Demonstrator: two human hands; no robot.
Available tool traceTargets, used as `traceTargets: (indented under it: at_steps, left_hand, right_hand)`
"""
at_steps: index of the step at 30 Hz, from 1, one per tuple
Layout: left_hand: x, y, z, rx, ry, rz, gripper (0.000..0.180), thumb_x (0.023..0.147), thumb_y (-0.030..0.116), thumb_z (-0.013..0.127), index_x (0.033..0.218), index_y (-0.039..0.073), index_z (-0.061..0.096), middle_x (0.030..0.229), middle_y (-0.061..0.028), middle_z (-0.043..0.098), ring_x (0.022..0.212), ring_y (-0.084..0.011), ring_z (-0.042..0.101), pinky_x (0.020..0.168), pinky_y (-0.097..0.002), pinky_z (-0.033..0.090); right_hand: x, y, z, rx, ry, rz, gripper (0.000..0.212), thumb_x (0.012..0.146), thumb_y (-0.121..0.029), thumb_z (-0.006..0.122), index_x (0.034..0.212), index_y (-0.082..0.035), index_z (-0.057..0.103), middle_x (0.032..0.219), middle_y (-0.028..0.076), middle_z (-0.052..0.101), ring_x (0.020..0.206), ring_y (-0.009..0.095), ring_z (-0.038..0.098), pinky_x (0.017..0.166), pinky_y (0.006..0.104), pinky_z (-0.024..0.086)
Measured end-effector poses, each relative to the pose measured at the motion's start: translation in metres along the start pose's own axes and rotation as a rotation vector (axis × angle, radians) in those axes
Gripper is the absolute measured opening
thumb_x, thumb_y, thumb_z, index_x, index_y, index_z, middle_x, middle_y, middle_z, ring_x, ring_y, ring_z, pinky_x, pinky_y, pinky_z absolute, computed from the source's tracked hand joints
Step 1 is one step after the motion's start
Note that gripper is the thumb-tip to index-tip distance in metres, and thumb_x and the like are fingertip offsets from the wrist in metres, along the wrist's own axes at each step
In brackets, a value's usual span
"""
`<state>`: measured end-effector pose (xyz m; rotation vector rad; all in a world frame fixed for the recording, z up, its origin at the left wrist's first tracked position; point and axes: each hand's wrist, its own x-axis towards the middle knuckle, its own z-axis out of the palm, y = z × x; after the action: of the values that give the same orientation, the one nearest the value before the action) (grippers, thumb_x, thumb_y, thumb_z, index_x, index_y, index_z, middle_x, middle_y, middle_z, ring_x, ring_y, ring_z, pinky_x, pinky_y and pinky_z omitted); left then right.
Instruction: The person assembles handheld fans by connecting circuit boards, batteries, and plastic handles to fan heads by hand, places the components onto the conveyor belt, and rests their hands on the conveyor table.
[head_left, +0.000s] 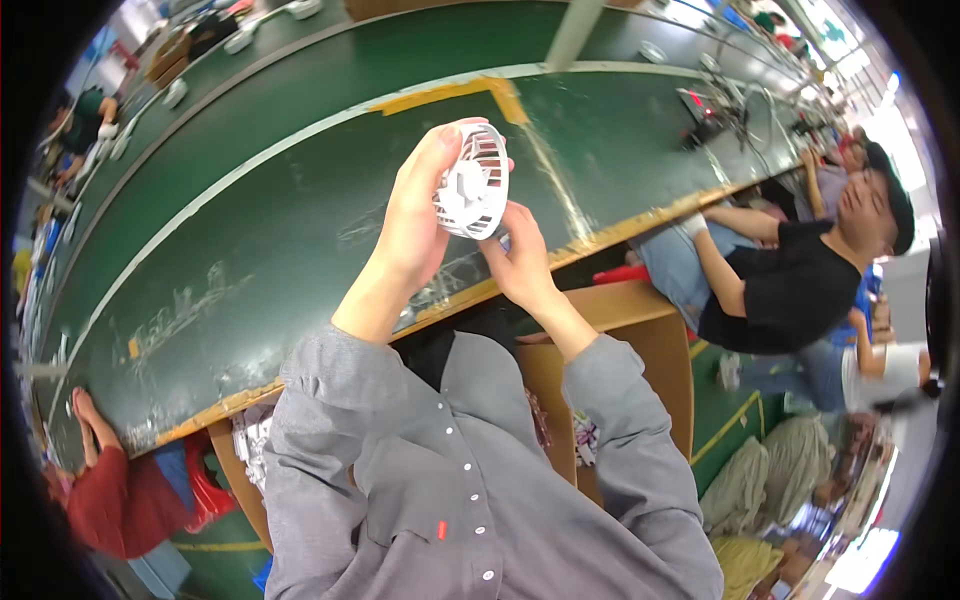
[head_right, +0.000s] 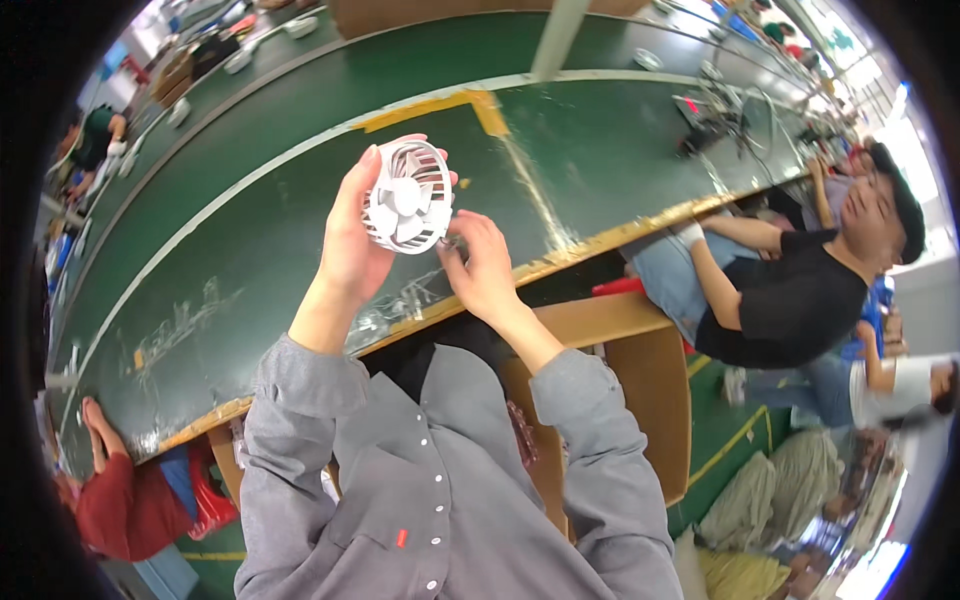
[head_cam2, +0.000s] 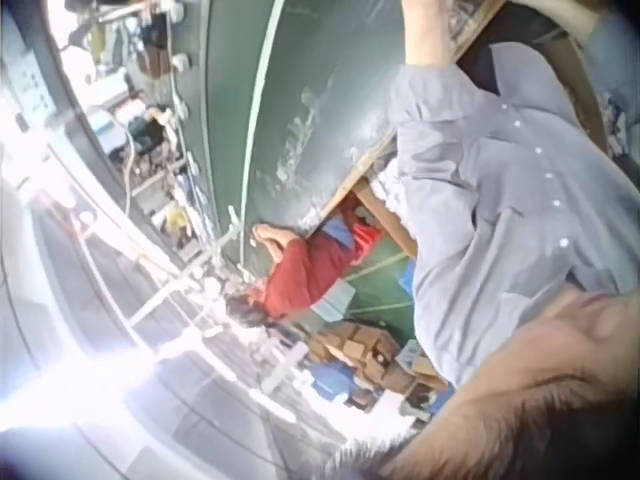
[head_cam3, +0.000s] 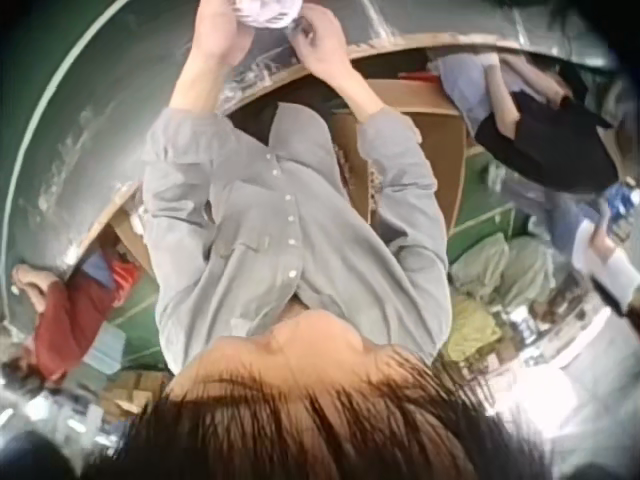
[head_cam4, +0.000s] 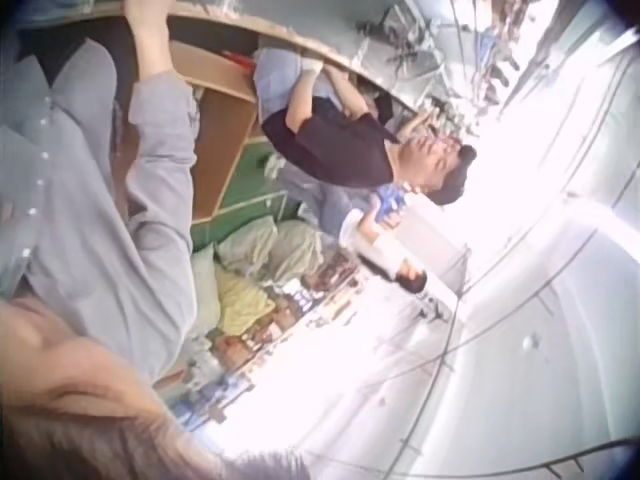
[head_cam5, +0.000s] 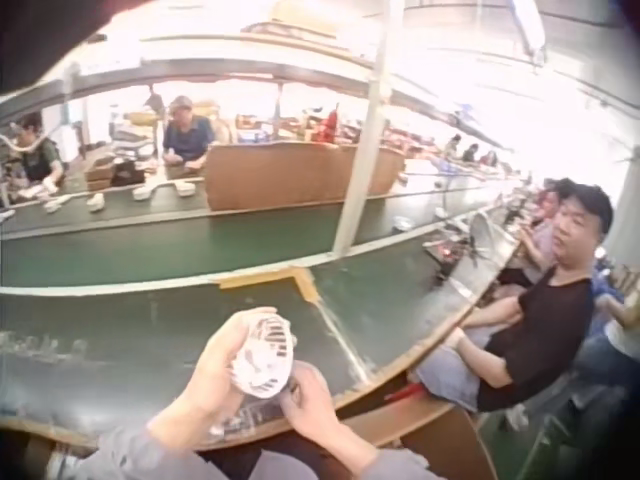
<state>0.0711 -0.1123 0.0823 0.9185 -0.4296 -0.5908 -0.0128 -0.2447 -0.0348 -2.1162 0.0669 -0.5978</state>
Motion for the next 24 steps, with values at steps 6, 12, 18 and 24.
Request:
traceTargets:
  at_steps: [6,12,18,24]
  left_hand:
    - [0.011,-0.028,0.009,-0.147,0.041,-0.13,0.056,0.102,0.049,0.034,0.128,0.004,0.055,0.123,-0.0125,0.064,0.113,-0.0278,0.063,0.098,-0.0408,0.05]
    - [-0.017,-0.089,-0.012,-0.091,0.152,-0.361,0.046,0.101,0.043,0.048,0.122,0.004,0.059,0.121,-0.0064,0.064,0.115,-0.0159,0.057,0.102,-0.0316,0.041]
    - [-0.068,-0.093,0.038,0.665,-0.303,0.177,0.061,0.077,0.003,0.067,0.134,-0.001,0.048,0.137,-0.0184,0.052,0.13,-0.0309,0.049,0.108,-0.0411,0.038]
    - [-0.069,-0.085,0.052,0.828,-0.467,0.376,0.031,0.075,-0.007,0.07,0.104,0.001,0.067,0.111,-0.0162,0.067,0.102,-0.0316,0.067,0.086,-0.0367,0.054]
  right_hand:
    - [-0.04,-0.003,-0.063,0.78,-0.012,0.464,0.014,0.091,-0.012,0.057,0.09,0.001,0.062,0.071,0.009,0.064,0.078,0.02,0.065,0.082,0.0346,0.049]
    - [-0.078,-0.02,-0.105,1.14,0.028,0.515,0.02,0.09,-0.02,0.053,0.08,-0.003,0.053,0.065,0.006,0.054,0.069,0.022,0.061,0.091,0.0401,0.046]
    - [-0.076,-0.046,-0.113,0.821,-0.141,0.624,0.021,0.093,-0.016,0.053,0.089,0.001,0.064,0.07,0.004,0.061,0.062,0.012,0.058,0.06,0.0258,0.046]
    - [-0.085,-0.046,-0.118,0.698,-0.309,0.567,0.021,0.093,-0.017,0.053,0.084,-0.001,0.064,0.068,0.0,0.059,0.061,0.008,0.054,0.056,0.0244,0.043]
